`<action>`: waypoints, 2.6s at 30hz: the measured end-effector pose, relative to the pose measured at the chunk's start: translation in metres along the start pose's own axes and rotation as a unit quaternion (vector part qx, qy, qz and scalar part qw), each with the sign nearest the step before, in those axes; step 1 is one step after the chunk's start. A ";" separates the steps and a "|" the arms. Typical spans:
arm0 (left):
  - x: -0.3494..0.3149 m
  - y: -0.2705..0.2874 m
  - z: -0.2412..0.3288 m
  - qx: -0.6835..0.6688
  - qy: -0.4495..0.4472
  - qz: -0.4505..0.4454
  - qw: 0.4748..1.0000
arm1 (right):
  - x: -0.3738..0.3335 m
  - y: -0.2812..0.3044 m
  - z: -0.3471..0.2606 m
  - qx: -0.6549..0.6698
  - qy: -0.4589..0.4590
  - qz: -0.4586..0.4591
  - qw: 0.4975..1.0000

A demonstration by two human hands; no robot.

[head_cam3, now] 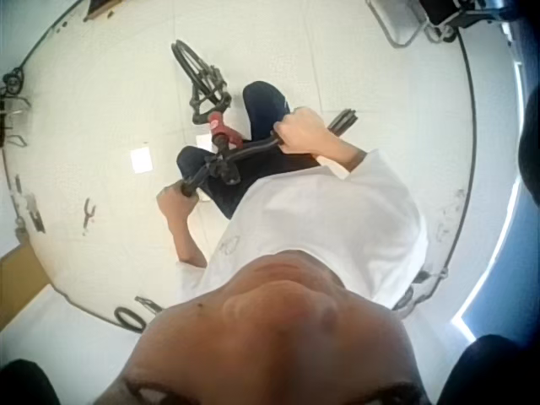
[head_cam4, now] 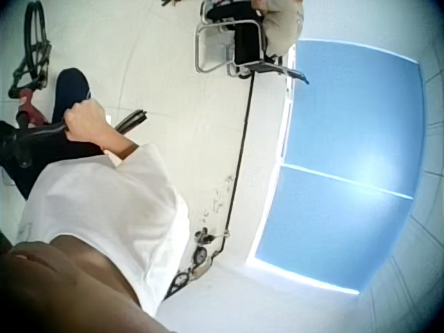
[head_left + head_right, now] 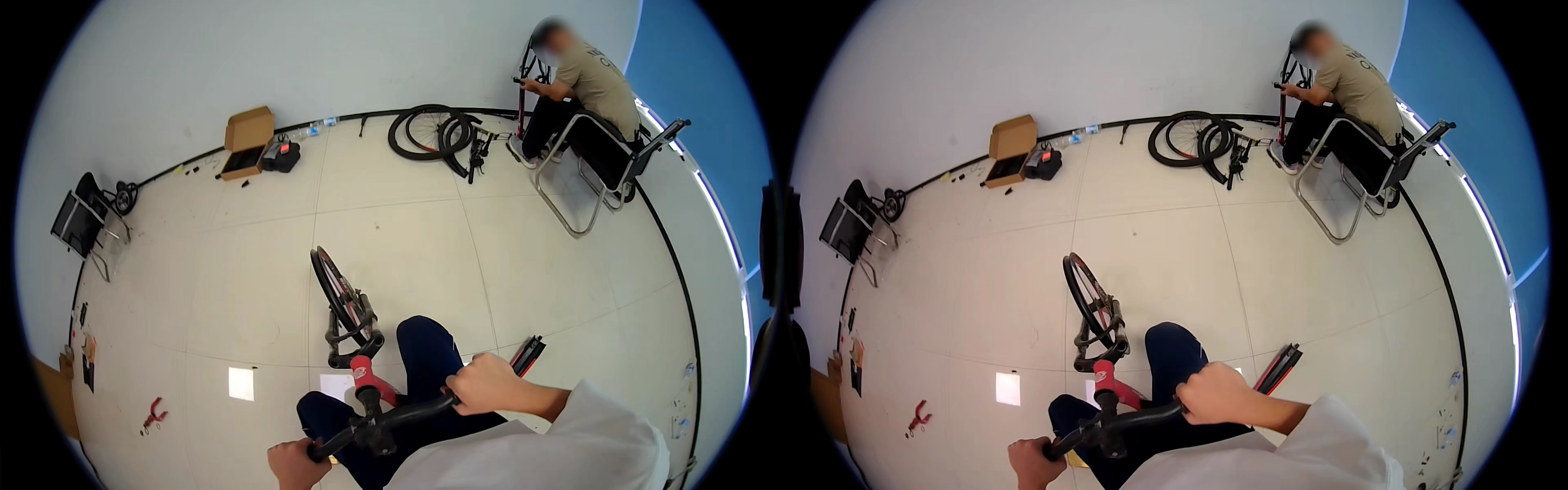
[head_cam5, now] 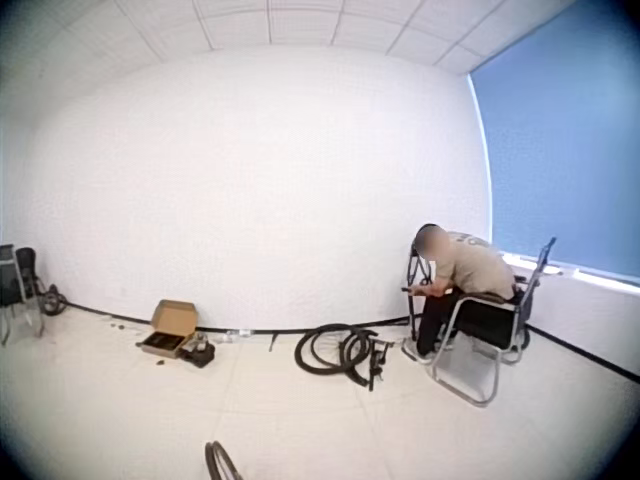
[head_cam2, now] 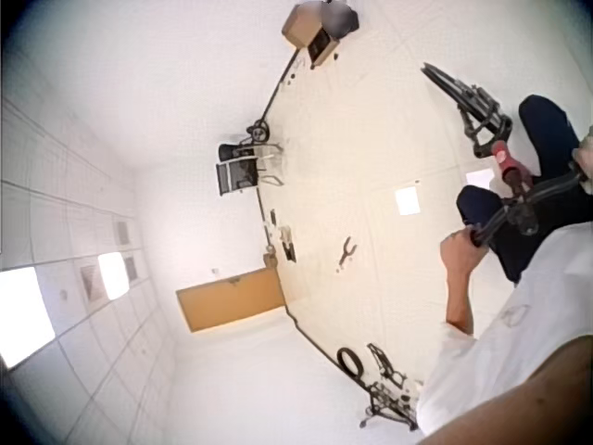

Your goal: The person assembles a bicycle by attaching a wheel to the frame. They pick up the wheel, align it with the fork, and secure it using a tool. The person then adjusts the handlebars and checks the wheel alignment.

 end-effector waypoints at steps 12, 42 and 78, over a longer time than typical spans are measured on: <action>0.044 -0.001 0.011 0.006 0.044 0.002 0.999 | 0.045 0.017 0.041 -0.056 -0.026 0.030 0.998; 0.091 -0.008 0.028 -0.004 -0.017 0.099 0.995 | 0.095 0.032 0.102 -0.025 0.016 0.120 0.992; 0.008 0.049 0.085 -0.268 0.128 0.002 0.955 | 0.109 0.160 0.065 -0.144 0.158 0.122 0.969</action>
Point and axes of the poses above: each hand's wrist, its own x-axis towards the middle knuckle, its own y-axis out of the back of the hand, z = x × y, the point moved 5 cm from there along x, towards the middle knuckle, and after that the axes turned 9 degrees about y, right-handed, at the moved point
